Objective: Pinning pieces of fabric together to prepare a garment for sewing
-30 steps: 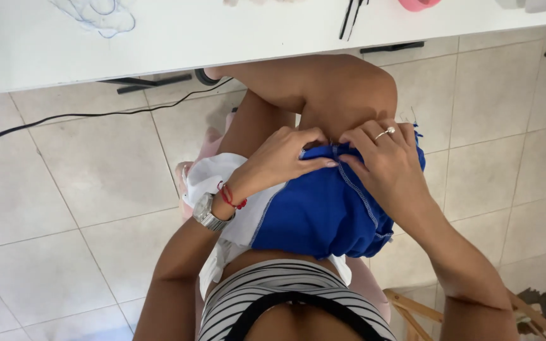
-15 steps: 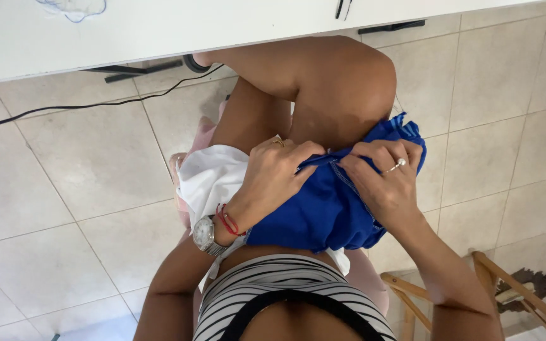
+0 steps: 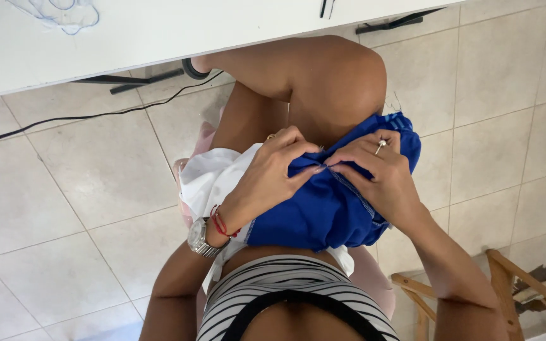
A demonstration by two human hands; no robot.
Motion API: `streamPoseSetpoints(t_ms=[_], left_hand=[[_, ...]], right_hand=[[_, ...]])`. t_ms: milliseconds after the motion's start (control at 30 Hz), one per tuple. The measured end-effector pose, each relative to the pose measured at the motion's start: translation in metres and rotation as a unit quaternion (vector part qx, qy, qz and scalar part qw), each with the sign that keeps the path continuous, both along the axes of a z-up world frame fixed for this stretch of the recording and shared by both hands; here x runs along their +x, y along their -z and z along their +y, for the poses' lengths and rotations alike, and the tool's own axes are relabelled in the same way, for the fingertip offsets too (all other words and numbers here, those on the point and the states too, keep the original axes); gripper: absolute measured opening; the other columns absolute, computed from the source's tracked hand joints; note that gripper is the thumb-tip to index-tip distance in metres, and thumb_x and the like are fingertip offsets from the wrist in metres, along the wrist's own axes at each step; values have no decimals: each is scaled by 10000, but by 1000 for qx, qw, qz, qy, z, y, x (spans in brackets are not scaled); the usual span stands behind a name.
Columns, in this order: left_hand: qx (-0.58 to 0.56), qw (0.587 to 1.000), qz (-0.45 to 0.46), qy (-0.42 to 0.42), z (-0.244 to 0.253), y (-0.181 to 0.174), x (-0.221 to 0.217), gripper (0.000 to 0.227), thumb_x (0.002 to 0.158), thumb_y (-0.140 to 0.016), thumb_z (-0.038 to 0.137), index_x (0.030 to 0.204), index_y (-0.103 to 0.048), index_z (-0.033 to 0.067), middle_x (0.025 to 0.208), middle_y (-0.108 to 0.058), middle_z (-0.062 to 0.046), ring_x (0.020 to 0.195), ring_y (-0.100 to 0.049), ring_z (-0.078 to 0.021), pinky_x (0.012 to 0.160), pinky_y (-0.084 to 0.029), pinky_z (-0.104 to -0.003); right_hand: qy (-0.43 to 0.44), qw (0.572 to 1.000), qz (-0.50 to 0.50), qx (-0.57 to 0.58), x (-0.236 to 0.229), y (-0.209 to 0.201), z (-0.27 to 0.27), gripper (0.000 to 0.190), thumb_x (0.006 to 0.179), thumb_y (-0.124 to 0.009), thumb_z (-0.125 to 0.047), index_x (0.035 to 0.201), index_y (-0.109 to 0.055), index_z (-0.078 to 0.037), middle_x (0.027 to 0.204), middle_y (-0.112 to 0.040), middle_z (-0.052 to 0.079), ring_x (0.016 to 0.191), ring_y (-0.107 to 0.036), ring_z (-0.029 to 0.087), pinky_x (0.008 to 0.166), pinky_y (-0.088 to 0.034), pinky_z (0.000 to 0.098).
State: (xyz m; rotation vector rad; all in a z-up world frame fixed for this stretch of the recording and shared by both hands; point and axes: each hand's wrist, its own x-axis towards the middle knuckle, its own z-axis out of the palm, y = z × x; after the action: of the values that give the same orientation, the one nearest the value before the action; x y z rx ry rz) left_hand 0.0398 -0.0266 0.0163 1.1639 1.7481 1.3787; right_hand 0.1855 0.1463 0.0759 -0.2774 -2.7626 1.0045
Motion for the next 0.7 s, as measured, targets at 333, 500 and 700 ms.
streamPoseSetpoints(t_ms=[333, 500, 700], left_hand=[[9, 999, -31, -4, -1, -3, 1, 173, 979, -812, 95, 1141, -777, 46, 933, -582, -76, 855, -621, -256, 790, -541, -387], [13, 999, -19, -23, -1, 1, 4, 159, 986, -819, 116, 1130, -783, 59, 896, -582, -69, 808, -619, -244, 759, -548, -373], [4, 999, -1, -45, 2, -8, 3, 350, 964, -856, 214, 1279, -718, 147, 910, -635, -63, 894, -712, -284, 798, -593, -417]], right_hand=[[27, 999, -9, 29, -5, 6, 3, 249, 914, -915, -158, 1120, -779, -120, 959, -764, 2, 937, -711, 246, 1039, -447, 396], [17, 1000, -10, 9, -9, 2, 4, 229, 936, -887, -120, 1147, -798, -109, 949, -742, 35, 909, -679, 252, 1019, -437, 389], [19, 1000, -13, 19, -3, 13, 9, 189, 923, -903, -161, 1055, -770, -141, 986, -726, 9, 938, -662, 255, 1047, -454, 400]])
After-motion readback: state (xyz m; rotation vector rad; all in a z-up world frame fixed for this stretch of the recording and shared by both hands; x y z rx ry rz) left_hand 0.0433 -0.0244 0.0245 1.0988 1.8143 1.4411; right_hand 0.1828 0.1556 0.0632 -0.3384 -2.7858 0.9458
